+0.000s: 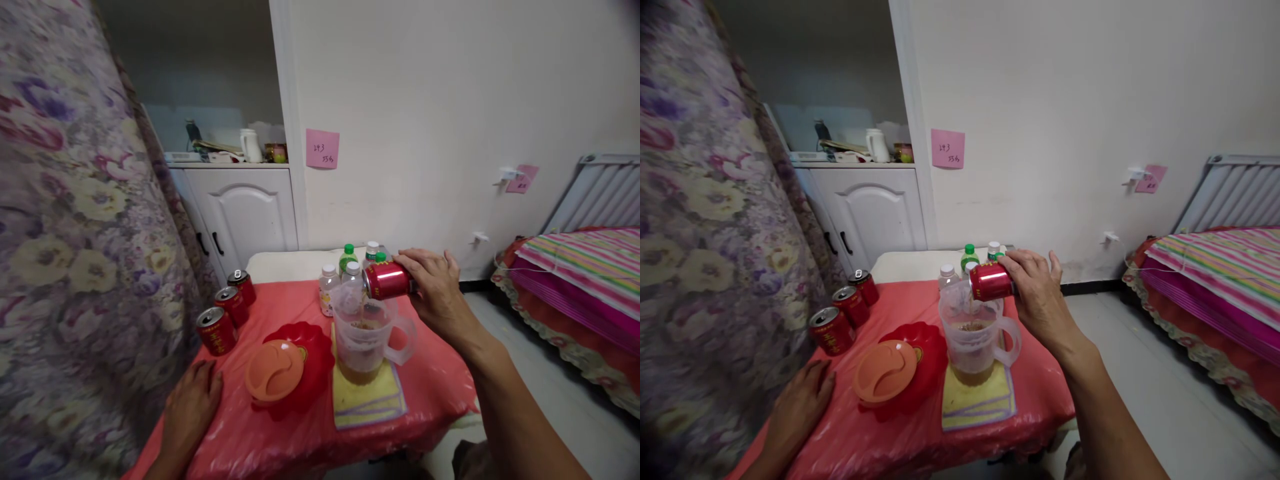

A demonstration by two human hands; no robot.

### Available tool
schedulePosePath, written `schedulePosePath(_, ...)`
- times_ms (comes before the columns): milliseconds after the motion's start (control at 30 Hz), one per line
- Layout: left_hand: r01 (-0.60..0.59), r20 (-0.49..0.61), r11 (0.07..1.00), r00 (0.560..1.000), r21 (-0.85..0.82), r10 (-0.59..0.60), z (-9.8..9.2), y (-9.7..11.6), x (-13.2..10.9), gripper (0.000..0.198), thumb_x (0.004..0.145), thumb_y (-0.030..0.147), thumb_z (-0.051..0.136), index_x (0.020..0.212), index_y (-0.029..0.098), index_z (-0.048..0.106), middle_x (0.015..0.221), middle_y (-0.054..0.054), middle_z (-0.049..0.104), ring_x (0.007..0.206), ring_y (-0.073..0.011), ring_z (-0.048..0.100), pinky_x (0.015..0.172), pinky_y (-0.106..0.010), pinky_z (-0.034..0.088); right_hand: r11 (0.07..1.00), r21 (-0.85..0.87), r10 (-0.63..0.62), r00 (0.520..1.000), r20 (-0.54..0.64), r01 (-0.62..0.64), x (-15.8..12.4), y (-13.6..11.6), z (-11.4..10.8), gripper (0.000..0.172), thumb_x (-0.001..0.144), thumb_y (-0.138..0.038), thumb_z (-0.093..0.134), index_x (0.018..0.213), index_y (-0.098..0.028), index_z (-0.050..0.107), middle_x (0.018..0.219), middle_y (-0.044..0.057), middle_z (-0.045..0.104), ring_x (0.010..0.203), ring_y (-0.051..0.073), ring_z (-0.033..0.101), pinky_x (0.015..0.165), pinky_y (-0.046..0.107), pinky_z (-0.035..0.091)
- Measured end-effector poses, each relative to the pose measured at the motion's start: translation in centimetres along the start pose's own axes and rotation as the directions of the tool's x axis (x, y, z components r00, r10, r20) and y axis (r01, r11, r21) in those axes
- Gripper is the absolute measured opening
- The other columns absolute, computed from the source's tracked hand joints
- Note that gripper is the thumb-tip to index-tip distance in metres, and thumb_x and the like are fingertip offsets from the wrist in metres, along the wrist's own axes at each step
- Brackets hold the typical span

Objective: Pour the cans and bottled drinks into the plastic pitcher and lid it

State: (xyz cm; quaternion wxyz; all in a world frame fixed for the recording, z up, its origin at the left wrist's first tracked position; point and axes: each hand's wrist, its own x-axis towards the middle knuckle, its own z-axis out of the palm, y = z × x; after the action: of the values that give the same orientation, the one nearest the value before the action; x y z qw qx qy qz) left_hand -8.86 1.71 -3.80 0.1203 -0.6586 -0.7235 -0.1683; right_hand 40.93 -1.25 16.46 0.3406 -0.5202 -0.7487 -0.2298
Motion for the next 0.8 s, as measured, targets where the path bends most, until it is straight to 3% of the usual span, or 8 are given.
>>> schedulePosePath(800,0.019,0.033,1.000,0.999,-0.025,-0.018,0.01,0.00,-0.10,0.058,0.099,0.044,0.022,0.124,0.009,0.062,0.132,-0.019,0.064,0.116,-0.0322,0.063,0.102,-0.044,0.047,0.999,-0.043,-0.024,1.000,-0.010,0.024,-0.15,0.17,-0.35,0.059,0.087,-0.002,0.045,0.139,-0.028,0.049,0.138,0.012,0.063,0.129,0.031,0.054,0.113,0.069,0.023)
